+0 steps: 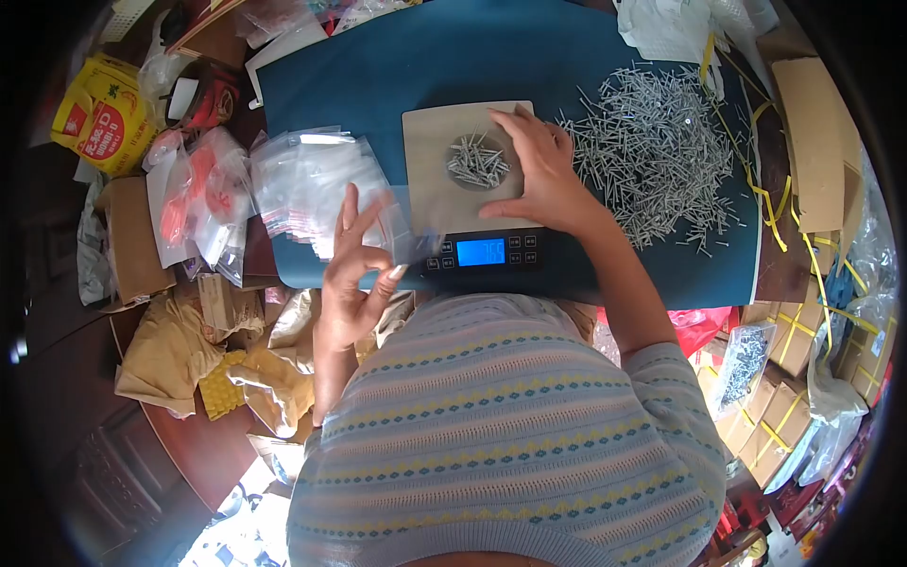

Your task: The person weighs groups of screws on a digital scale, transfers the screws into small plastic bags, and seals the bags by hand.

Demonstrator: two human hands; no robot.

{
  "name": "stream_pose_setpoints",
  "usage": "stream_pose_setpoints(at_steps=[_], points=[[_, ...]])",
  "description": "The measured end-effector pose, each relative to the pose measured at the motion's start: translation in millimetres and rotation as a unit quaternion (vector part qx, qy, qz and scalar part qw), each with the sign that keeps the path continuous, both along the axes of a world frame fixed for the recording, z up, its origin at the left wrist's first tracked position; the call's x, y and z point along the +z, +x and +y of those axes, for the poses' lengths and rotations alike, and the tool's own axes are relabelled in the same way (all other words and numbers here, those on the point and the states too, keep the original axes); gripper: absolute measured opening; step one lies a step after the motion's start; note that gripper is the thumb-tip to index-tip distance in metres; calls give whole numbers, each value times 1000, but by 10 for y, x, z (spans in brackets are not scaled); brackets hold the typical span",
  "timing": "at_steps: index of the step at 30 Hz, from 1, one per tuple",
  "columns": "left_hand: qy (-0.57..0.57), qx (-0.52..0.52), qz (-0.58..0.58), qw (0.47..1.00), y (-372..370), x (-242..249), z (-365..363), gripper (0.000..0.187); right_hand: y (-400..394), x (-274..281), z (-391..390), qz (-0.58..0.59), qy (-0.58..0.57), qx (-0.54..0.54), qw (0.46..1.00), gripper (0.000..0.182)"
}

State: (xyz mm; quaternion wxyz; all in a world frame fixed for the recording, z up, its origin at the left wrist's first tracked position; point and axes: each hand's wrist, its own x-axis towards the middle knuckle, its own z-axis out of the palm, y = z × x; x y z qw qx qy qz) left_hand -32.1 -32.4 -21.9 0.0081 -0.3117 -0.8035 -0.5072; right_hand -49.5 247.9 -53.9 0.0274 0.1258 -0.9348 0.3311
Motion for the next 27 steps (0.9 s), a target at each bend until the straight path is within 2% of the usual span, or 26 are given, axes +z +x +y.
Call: stream_pose_setpoints(at_steps=[1, 4, 5, 8, 9, 11, 14, 15, 18, 19, 22, 23, 26, 27], points=[[19, -10, -21, 1000, 5, -11, 22, 15, 13, -40, -46, 3, -3, 0, 1000, 101], [-36, 7, 34, 999, 2, 122, 100, 11, -6, -242, -107, 17, -14, -11, 1000, 96], [-31, 6, 0, 1000, 5, 97, 93, 10, -20, -283, -116, 23, -19, -17, 999, 94], [-29, 6, -73, 997, 5, 28, 72, 9, -24, -250, -125, -6, -138, -41, 990, 81], [-36, 3, -80, 996, -5, 32, 95, 10, -31, -182, -153, -42, -255, -23, 966, 78], [-25, -17, -67, 997, -42, -37, 153, 13, -51, 30, -197, -115, -475, 14, 872, 72], [-10, -32, -80, 996, -71, -47, 317, 12, -142, 255, -180, -122, -454, 103, 876, 63], [-20, -16, -37, 999, -62, -29, 383, 15, -178, 309, -173, -124, -444, 133, 878, 55], [5, 18, 26, 999, -54, -73, 508, 19, -263, 484, -199, -107, -336, 186, 917, 49], [1, 21, 42, 999, -57, -69, 533, 21, -284, 574, -237, -8, -228, 200, 953, 46], [-4, 30, 83, 996, -69, -48, 590, 23, -188, 785, -408, 42, -33, 168, 984, 42], [0, 32, 93, 995, -69, -47, 604, 24, -160, 800, -457, 91, -11, 172, 981, 40], [6, 43, 97, 994, -74, -50, 601, 23, -142, 904, -438, 132, -26, 166, 977, 38], [6, 48, 95, 994, -72, -56, 592, 23, -160, 936, -372, 123, -31, 171, 977, 44]])
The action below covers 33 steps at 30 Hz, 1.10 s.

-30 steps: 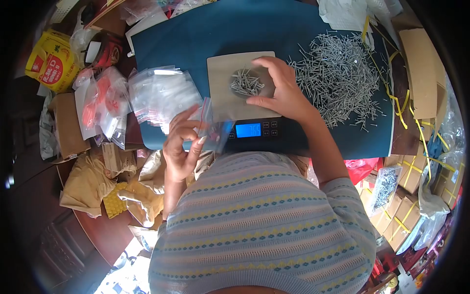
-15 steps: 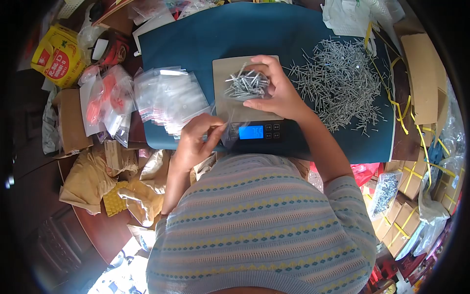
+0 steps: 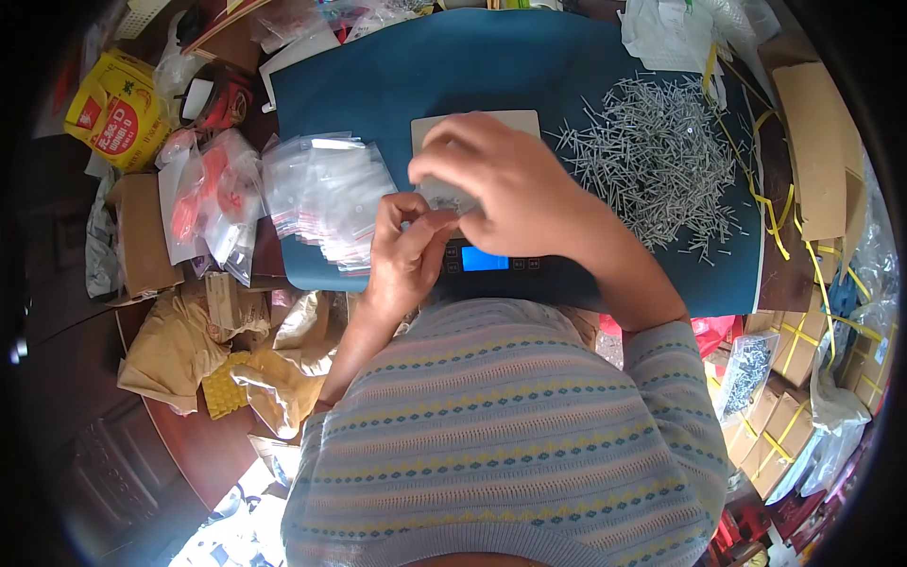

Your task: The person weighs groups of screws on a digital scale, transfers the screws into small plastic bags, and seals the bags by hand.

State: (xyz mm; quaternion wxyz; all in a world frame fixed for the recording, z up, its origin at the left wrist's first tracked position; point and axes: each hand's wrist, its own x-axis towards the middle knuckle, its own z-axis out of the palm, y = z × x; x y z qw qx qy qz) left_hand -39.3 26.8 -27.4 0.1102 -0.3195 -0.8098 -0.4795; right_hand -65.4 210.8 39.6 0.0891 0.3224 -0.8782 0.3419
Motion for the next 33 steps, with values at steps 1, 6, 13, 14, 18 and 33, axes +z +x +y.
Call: stream_pose_setpoints(at_steps=[1, 6, 13, 14, 18, 33], points=[[0, 9, -8, 1000, 6, -6, -19, 21, -15, -27, 46, -13, -36, -24, 999, 47], [26, 51, -24, 998, -9, -8, -102, 18, -105, -729, 393, -129, -100, -122, 979, 62], [114, 25, -112, 987, -56, -33, -195, 15, -38, -822, 235, -55, -56, -70, 995, 38], [122, 22, -129, 984, -54, -41, -202, 13, -60, -757, 187, -62, -65, -46, 995, 18], [125, 26, -149, 980, -23, -22, -238, 14, -49, -673, 56, 11, -45, -50, 998, 7], [-15, 63, -117, 991, 76, 155, -243, 13, 52, -538, -221, 109, -45, 41, 992, 27]])
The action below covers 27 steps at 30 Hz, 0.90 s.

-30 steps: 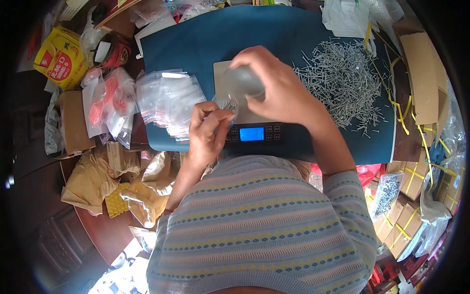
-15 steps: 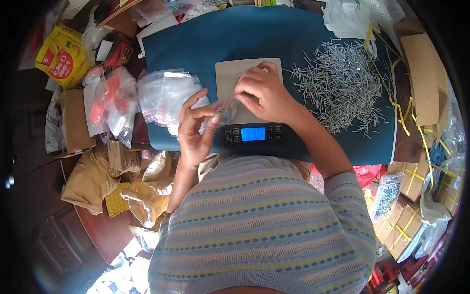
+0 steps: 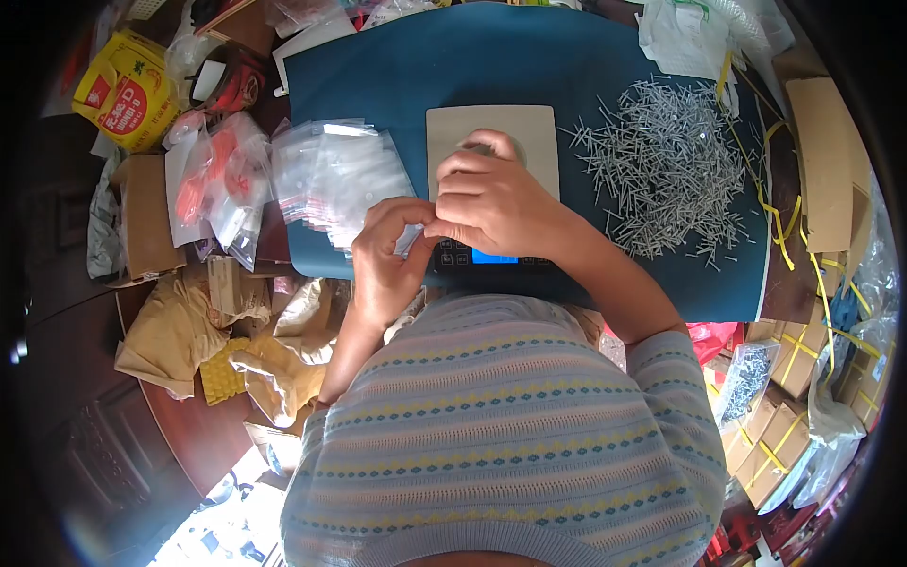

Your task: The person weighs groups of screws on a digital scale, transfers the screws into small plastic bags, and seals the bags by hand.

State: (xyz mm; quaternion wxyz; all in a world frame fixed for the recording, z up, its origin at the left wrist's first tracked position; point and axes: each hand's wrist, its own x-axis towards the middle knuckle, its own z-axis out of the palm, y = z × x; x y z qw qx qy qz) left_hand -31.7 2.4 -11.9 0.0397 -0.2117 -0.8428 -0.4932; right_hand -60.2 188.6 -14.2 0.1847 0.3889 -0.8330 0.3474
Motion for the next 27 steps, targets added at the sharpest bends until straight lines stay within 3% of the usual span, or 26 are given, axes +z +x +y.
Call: stream_pose_setpoints(at_steps=[5, 18, 27], points=[[59, -9, -50, 997, 7, 97, -126, 14, 13, 113, 50, -12, -18, 23, 1000, 29], [7, -60, 41, 997, 4, 144, 8, 17, 81, 151, 20, 0, -3, 31, 1000, 28], [66, 17, -95, 993, 47, 163, -308, 9, 121, 216, 152, -8, -39, 8, 999, 33]])
